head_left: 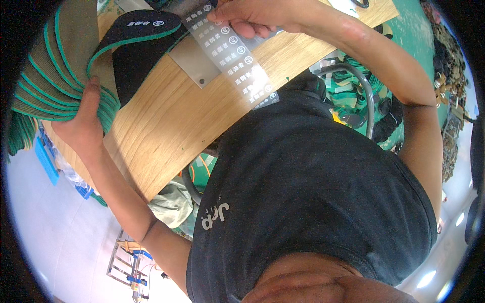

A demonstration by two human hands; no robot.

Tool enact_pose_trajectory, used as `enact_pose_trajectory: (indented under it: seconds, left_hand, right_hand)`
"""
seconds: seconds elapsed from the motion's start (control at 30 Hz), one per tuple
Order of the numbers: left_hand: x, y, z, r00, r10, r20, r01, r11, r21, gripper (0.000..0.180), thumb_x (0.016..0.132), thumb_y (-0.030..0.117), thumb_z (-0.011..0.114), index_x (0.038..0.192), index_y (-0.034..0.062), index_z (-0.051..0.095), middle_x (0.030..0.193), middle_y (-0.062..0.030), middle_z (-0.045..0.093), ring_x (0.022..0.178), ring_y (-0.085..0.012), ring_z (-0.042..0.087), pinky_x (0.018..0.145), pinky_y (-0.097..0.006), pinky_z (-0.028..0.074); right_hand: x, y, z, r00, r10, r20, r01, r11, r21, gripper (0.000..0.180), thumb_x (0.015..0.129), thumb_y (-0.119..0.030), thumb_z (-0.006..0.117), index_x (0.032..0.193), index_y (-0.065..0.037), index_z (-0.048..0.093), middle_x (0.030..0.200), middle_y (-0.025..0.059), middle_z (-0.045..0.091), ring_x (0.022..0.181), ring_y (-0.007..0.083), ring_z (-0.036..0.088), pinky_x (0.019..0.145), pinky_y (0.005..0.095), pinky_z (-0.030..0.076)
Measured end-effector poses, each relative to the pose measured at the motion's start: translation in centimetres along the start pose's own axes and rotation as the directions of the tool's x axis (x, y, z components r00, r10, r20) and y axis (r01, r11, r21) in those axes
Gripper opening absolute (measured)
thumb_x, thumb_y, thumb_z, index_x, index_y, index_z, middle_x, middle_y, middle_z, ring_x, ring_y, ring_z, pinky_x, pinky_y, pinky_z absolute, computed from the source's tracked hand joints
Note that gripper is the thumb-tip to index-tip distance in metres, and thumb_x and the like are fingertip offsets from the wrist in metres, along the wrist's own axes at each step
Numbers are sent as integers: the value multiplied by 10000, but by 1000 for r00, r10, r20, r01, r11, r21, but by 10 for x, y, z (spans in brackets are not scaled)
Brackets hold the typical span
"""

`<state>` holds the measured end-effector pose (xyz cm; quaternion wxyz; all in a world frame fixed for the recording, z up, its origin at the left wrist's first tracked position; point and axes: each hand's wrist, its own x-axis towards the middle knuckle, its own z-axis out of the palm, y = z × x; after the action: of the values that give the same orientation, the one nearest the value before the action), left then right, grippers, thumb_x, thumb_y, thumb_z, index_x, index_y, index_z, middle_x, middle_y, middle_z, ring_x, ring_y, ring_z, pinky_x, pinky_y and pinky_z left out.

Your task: The person picks up green shoe insoles, cuts a strip of quality labels with scissors, and applies individual stickers to the insoles one by one.

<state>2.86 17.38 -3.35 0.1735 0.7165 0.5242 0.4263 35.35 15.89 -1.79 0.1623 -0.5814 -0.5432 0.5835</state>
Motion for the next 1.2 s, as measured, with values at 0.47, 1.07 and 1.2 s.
enact_pose_trajectory:
  seconds: [0.47, 1.07, 1.2]
  left_hand:
    - [-1, 10, 6, 999, -20, 30, 21, 999, -34, 424, 720, 54, 811, 1085, -81, 641, 1037, -104, 690, 931, -156, 625, 902, -296, 473]
    - [-15, 27, -8, 922, -160, 354, 173, 985, -6, 583, 781, 129, 743, 1296, -38, 529, 1221, -155, 607, 1103, -191, 577, 978, -294, 417]
    - [17, 25, -26, 730, -162, 664, 444, 851, -281, 809, 813, 169, 701, 1481, -42, 296, 1427, -194, 444, 1303, -233, 441, 1095, -317, 315]
  right_hand:
    - [-2, 2, 2, 999, 29, -30, -30, 999, -21, 272, 907, -187, 579, 727, 2, 653, 526, 67, 586, 402, 136, 525, 376, 269, 402]
    - [-20, 19, -69, 954, -246, -170, 237, 969, -71, 208, 964, -196, 564, 873, -30, 651, 557, 12, 581, 476, 73, 534, 459, 238, 428]
    - [41, 11, -153, 791, -507, -342, 441, 861, -254, 290, 933, -258, 602, 858, 13, 676, 568, 47, 598, 491, 102, 539, 465, 235, 414]
